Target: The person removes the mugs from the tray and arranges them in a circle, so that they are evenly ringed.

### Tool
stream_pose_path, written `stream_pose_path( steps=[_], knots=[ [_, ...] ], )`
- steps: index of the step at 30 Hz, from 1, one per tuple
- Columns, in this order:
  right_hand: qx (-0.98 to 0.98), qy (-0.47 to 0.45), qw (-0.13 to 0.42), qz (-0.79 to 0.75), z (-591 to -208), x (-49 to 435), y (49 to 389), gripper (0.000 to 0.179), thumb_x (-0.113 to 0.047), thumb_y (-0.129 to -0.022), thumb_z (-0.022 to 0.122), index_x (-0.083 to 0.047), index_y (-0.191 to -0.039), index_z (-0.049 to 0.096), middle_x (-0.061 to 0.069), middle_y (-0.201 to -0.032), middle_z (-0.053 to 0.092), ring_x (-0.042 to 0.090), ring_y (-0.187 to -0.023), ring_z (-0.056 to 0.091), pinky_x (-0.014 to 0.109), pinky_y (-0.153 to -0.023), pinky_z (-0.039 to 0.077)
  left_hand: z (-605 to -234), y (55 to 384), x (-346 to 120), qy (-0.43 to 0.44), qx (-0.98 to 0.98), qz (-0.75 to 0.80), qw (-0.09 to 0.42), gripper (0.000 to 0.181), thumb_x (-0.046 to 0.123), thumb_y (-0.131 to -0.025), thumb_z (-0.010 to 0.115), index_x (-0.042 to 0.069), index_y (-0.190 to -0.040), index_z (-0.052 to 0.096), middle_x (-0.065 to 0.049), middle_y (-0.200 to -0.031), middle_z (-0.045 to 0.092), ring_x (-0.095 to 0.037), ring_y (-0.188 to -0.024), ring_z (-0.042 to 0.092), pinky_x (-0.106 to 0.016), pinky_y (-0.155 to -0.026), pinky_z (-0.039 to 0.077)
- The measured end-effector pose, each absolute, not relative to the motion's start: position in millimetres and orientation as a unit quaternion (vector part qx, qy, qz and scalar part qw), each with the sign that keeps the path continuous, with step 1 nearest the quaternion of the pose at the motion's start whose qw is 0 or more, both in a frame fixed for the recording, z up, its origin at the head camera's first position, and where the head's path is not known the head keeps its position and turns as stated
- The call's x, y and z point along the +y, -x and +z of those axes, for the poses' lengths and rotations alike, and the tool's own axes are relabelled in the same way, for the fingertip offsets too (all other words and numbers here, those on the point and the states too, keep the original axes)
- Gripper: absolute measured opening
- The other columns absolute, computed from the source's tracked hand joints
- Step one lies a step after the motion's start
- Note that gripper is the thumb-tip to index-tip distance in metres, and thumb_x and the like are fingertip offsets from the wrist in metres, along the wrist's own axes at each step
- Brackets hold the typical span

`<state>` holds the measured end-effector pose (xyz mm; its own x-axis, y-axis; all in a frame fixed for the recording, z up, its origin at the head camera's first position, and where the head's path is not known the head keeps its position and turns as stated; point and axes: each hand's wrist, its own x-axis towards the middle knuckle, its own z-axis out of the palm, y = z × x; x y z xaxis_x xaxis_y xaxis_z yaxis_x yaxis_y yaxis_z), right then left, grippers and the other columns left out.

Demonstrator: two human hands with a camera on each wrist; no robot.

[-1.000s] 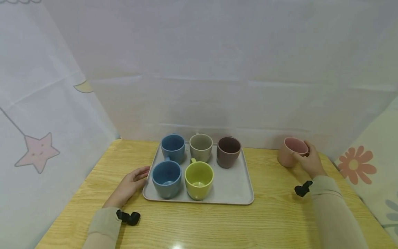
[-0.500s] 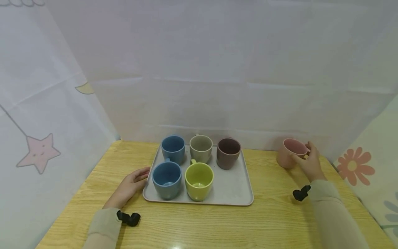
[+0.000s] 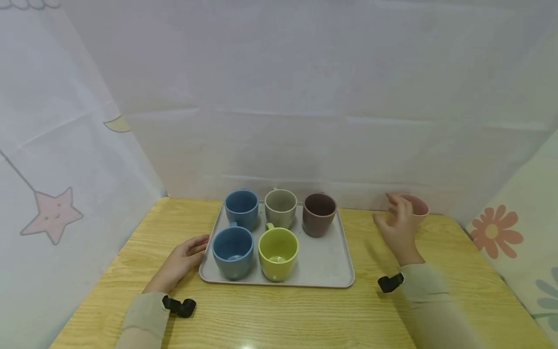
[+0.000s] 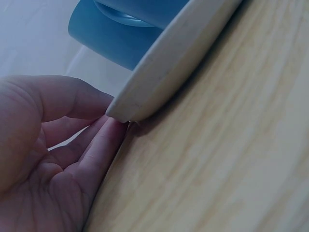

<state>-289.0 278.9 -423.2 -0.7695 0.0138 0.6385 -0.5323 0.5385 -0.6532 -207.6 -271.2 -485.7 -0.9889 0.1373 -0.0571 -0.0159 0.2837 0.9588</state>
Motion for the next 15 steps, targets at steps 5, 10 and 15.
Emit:
stream_pose_path(
  steps=[5,10,15],
  knots=[
    [-0.802,-0.164,0.218,0.531,-424,243,285,0.068,0.001,-0.091,0.072,0.002,-0.150,0.039,0.023,-0.148,0.036,0.039,-0.134,0.038,0.054,-0.110,0.038,-490,209,-272,-0.035,0.795,0.602,0.067,0.060,0.010,-0.104,0.056,0.000,-0.157,0.032,-0.025,-0.154,0.043,-0.037,-0.143,0.039,-0.011,-0.094,0.043],
    [-0.793,-0.140,0.142,0.575,-426,214,285,0.075,-0.006,-0.092,0.075,-0.001,-0.154,0.033,0.022,-0.154,0.030,0.039,-0.141,0.033,0.056,-0.114,0.034,-491,211,-273,-0.032,0.796,0.601,0.066,0.059,0.010,-0.104,0.057,0.001,-0.157,0.033,-0.025,-0.153,0.043,-0.037,-0.143,0.040,-0.011,-0.094,0.043],
    [-0.789,-0.124,0.096,0.593,-437,194,294,0.085,-0.015,-0.090,0.079,-0.004,-0.157,0.029,0.021,-0.157,0.030,0.039,-0.144,0.031,0.053,-0.116,0.033,-489,211,-274,-0.031,0.794,0.603,0.067,0.060,0.011,-0.103,0.058,0.001,-0.157,0.033,-0.025,-0.153,0.043,-0.037,-0.143,0.040,-0.011,-0.094,0.043]
  ],
)
